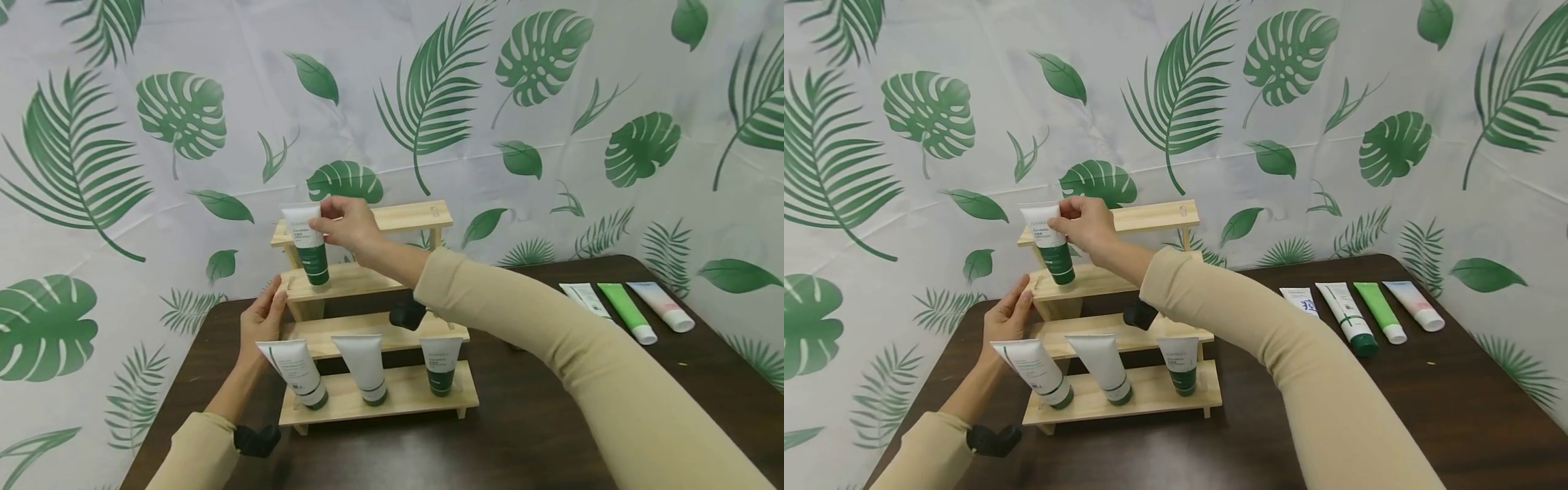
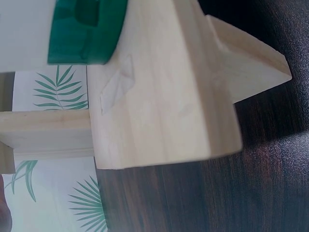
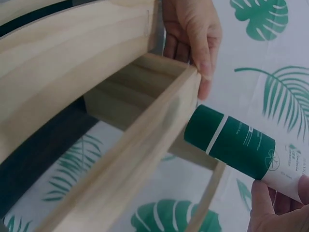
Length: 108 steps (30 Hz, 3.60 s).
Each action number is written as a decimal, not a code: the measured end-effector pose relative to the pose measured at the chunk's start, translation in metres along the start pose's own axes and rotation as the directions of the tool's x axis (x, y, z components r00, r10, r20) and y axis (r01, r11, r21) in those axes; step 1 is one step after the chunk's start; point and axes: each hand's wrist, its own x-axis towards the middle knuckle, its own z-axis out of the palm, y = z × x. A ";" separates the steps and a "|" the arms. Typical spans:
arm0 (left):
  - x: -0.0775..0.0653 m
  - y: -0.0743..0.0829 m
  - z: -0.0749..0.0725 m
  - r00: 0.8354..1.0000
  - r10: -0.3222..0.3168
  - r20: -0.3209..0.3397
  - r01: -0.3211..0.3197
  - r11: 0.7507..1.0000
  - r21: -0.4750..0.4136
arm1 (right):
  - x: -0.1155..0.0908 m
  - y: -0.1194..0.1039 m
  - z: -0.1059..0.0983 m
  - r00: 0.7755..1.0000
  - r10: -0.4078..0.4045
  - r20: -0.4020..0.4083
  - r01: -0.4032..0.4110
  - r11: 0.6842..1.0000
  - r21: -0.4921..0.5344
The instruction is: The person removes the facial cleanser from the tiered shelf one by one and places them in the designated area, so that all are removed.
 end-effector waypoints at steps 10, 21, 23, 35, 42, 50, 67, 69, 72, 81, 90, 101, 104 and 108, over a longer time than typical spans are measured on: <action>0.000 0.000 -0.001 1.000 -0.013 0.010 0.013 1.000 -0.026 | -0.012 -0.009 -0.045 1.000 0.013 -0.023 -0.012 0.999 0.035; -0.001 0.002 0.001 1.000 -0.011 0.000 0.011 1.000 -0.018 | -0.048 -0.007 -0.115 0.994 0.009 -0.108 0.004 0.993 0.119; -0.003 0.005 0.002 1.000 -0.015 -0.006 0.015 1.000 -0.010 | -0.056 -0.004 -0.129 0.993 -0.001 -0.121 0.015 0.994 0.110; -0.002 0.005 0.002 0.999 -0.031 -0.013 0.031 0.999 -0.004 | -0.115 0.029 -0.205 0.980 0.008 -0.200 0.003 0.998 0.058; 0.000 0.004 0.001 1.000 -0.030 -0.007 0.030 1.000 -0.005 | -0.137 0.058 -0.231 0.972 0.140 -0.190 -0.156 0.985 -0.074; 0.008 -0.013 -0.001 1.000 -0.007 -0.007 0.006 1.000 -0.018 | -0.160 0.110 -0.245 0.959 0.255 -0.122 -0.267 0.959 -0.097; 0.011 -0.024 -0.001 0.998 -0.052 0.029 0.052 0.998 -0.020 | -0.205 0.191 -0.247 0.849 0.527 -0.021 -0.525 0.841 -0.128; 0.011 -0.024 -0.001 0.998 -0.051 0.029 0.051 0.999 -0.011 | -0.209 0.194 -0.248 0.843 0.537 -0.014 -0.534 0.835 -0.136; 0.012 -0.026 -0.002 0.999 -0.044 0.017 0.044 0.999 -0.010 | -0.212 0.198 -0.248 0.839 0.544 0.003 -0.539 0.832 -0.131; 0.012 -0.030 -0.002 0.999 -0.038 0.010 0.038 0.999 -0.019 | -0.216 0.210 -0.248 0.804 0.594 0.041 -0.586 0.801 -0.123; 0.012 -0.030 -0.002 1.000 -0.026 0.005 0.026 0.999 -0.020 | -0.215 0.214 -0.247 0.793 0.608 0.043 -0.598 0.789 -0.137; 0.011 -0.028 0.000 1.000 -0.009 -0.005 0.009 1.000 -0.012 | -0.213 0.217 -0.247 0.770 0.638 0.021 -0.623 0.758 -0.193; 0.006 -0.014 0.001 1.000 -0.018 -0.001 0.018 1.000 -0.008 | -0.213 0.217 -0.246 0.768 0.640 0.017 -0.624 0.754 -0.207; 0.009 -0.020 0.001 1.000 -0.006 -0.011 0.006 1.000 -0.013 | -0.213 0.216 -0.245 0.775 0.632 0.002 -0.614 0.754 -0.232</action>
